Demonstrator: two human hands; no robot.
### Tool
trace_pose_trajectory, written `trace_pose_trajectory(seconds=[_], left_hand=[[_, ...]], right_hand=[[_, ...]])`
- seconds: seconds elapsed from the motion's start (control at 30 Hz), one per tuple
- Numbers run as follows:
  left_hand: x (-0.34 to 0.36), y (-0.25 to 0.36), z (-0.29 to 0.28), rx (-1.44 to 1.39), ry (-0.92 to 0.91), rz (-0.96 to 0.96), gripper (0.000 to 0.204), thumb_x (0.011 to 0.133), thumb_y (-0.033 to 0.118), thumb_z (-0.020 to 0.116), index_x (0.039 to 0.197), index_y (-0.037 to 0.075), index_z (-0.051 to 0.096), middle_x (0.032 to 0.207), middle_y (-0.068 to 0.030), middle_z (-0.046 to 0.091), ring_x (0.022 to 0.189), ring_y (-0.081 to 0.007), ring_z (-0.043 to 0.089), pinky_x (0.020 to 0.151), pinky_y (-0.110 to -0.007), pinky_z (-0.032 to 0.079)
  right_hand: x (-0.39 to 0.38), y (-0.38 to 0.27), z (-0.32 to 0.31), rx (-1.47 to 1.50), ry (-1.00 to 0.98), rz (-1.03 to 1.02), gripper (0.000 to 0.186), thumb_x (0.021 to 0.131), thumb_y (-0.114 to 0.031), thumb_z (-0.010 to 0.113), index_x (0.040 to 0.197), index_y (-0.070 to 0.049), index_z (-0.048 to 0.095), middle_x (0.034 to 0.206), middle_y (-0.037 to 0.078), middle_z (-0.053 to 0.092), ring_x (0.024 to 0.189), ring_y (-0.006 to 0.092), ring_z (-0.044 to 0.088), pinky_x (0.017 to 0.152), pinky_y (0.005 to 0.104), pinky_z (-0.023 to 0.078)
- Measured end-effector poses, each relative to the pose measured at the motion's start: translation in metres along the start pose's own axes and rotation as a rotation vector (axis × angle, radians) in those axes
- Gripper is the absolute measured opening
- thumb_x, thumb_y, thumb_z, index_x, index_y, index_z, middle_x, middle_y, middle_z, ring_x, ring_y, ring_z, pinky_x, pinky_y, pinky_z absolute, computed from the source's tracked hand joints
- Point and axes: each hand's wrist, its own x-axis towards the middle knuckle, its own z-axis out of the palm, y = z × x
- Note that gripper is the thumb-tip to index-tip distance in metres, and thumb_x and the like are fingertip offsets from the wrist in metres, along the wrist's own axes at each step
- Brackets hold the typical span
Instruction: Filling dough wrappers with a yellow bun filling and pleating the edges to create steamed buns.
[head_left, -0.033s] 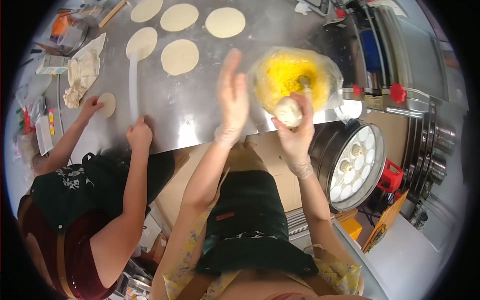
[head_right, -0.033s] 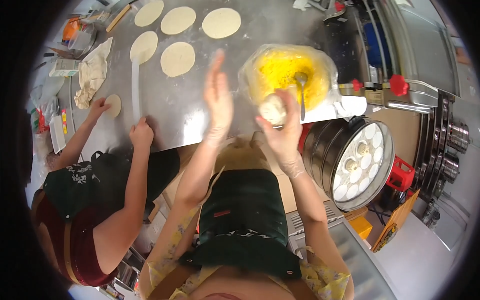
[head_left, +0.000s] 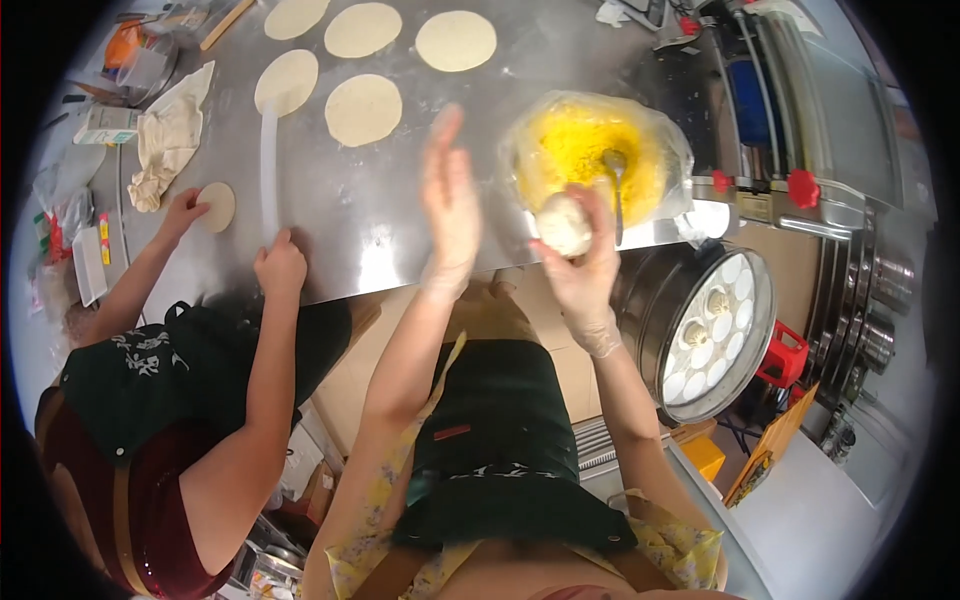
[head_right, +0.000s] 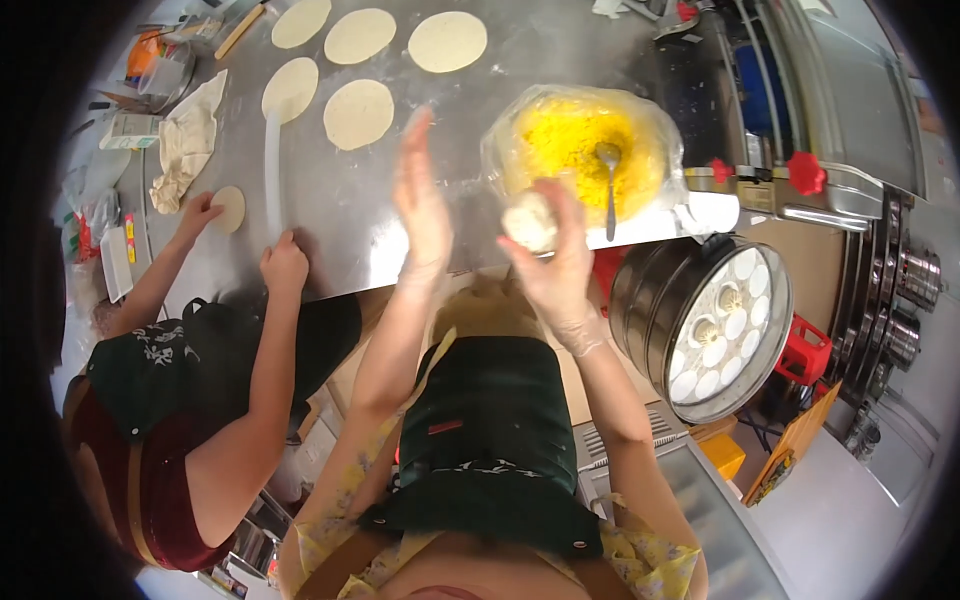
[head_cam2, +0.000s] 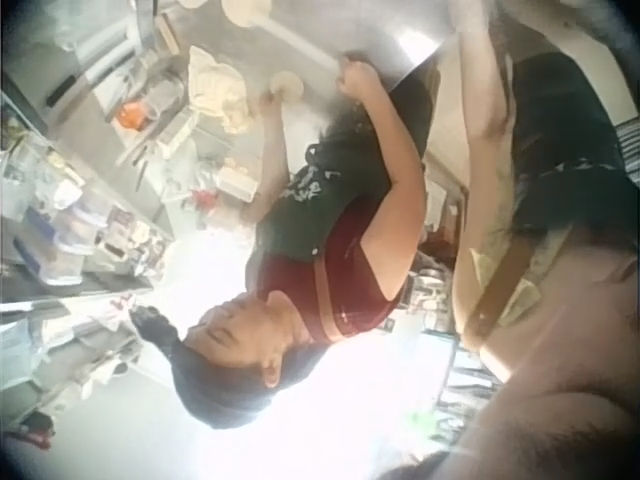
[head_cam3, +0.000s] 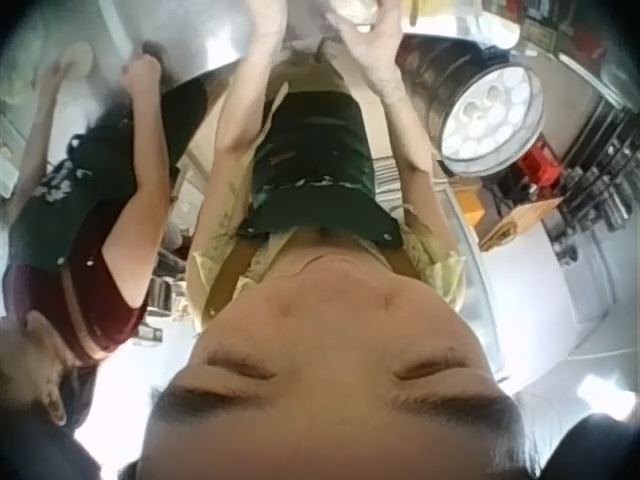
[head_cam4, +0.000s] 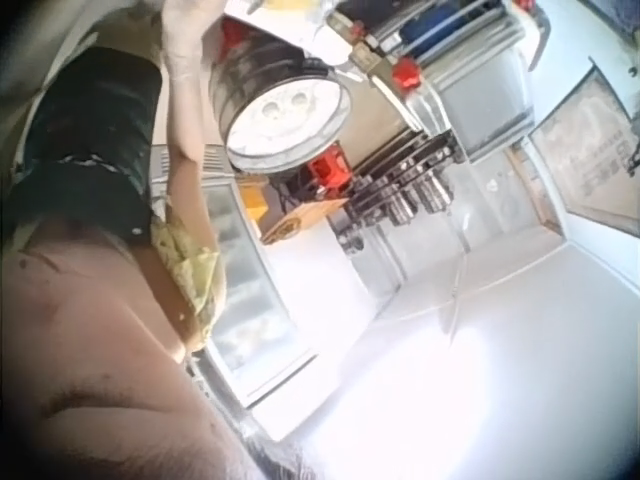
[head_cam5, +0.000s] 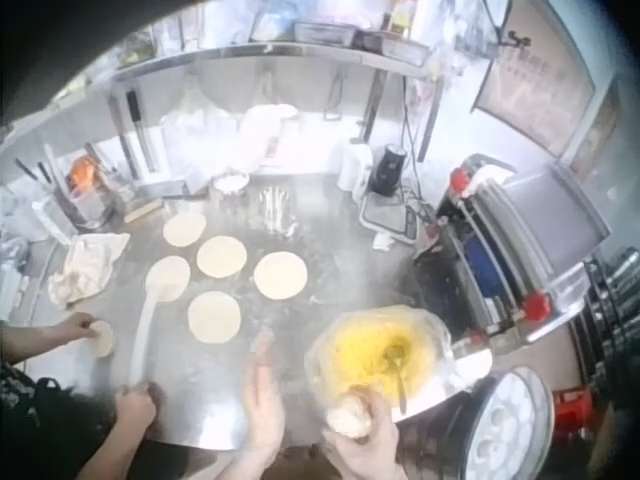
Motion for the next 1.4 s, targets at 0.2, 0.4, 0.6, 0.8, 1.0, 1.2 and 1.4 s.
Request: trace_pose_trajectory(seconds=[0.2, 0.4, 0.6, 0.8, 1.0, 1.2, 1.4], left_hand=[[-0.038, -0.019, -0.026, -0.001, 0.009, -0.061, 0.067, 0.100, 0.049, 0.034, 0.149, 0.002, 0.032, 0.157, -0.0175, 0.028, 0.147, -0.0313, 0.023, 0.120, -0.045, 0.017], [-0.050, -0.061, -0.029, -0.046, 0.045, -0.157, 0.081, 0.095, 0.061, 0.029, 0.151, 0.003, 0.021, 0.159, -0.0184, 0.022, 0.148, -0.0320, 0.017, 0.120, -0.045, 0.013], [-0.068, -0.083, -0.006, -0.120, 0.033, -0.219, 0.096, 0.090, 0.073, 0.023, 0.154, 0.003, 0.011, 0.161, -0.0192, 0.015, 0.149, -0.0327, 0.011, 0.121, -0.044, 0.009], [-0.075, -0.073, -0.020, -0.016, -0.153, -0.413, 0.096, 0.094, 0.073, 0.020, 0.155, 0.000, 0.012, 0.161, -0.0186, 0.016, 0.149, -0.0329, 0.012, 0.120, -0.043, 0.012], [-0.089, -0.092, -0.017, -0.153, 0.116, -0.067, 0.105, 0.088, 0.081, 0.020, 0.156, 0.002, 0.007, 0.162, -0.0173, 0.013, 0.149, -0.0322, 0.011, 0.120, -0.046, 0.012], [-0.106, -0.102, -0.016, -0.298, 0.041, -0.131, 0.107, 0.087, 0.082, 0.023, 0.156, 0.003, 0.006, 0.162, -0.0185, 0.011, 0.149, -0.0296, 0.016, 0.120, -0.042, 0.016], [-0.101, -0.094, -0.014, -0.259, -0.014, -0.301, 0.109, 0.086, 0.083, 0.023, 0.156, 0.003, 0.003, 0.163, -0.0180, 0.009, 0.149, -0.0327, 0.013, 0.121, -0.046, 0.010]], right_hand=[[0.001, 0.077, 0.076, -0.145, -0.376, -0.249, 0.086, 0.070, -0.013, 0.083, 0.143, -0.001, 0.037, 0.135, 0.018, 0.051, 0.125, 0.0371, 0.047, 0.107, 0.0447, 0.037], [-0.024, 0.080, 0.083, 0.137, -0.316, 0.047, 0.100, 0.083, -0.056, 0.065, 0.152, 0.002, 0.022, 0.155, 0.022, 0.031, 0.146, 0.0380, 0.023, 0.119, 0.0458, 0.016], [-0.024, 0.072, 0.099, 0.494, -0.230, 0.134, 0.105, 0.086, -0.078, 0.034, 0.155, -0.002, 0.012, 0.160, 0.020, 0.017, 0.149, 0.0329, 0.014, 0.121, 0.0456, 0.008], [-0.026, 0.013, 0.119, 0.461, -0.079, 0.436, 0.112, 0.080, -0.086, 0.027, 0.157, -0.006, 0.008, 0.161, 0.019, 0.016, 0.149, 0.0316, 0.013, 0.121, 0.0453, 0.009], [-0.032, 0.069, 0.103, 0.437, -0.099, 0.267, 0.108, 0.082, -0.085, 0.028, 0.157, -0.009, 0.012, 0.160, 0.016, 0.020, 0.148, 0.0304, 0.017, 0.121, 0.0444, 0.013], [-0.023, 0.065, 0.093, 0.469, -0.230, 0.363, 0.115, 0.082, -0.087, 0.031, 0.155, 0.000, 0.012, 0.159, 0.020, 0.022, 0.148, 0.0311, 0.018, 0.119, 0.0425, 0.015], [-0.040, 0.059, 0.100, 0.425, -0.236, 0.405, 0.120, 0.079, -0.088, 0.036, 0.155, 0.001, 0.011, 0.158, 0.018, 0.023, 0.146, 0.0288, 0.022, 0.119, 0.0408, 0.018]])
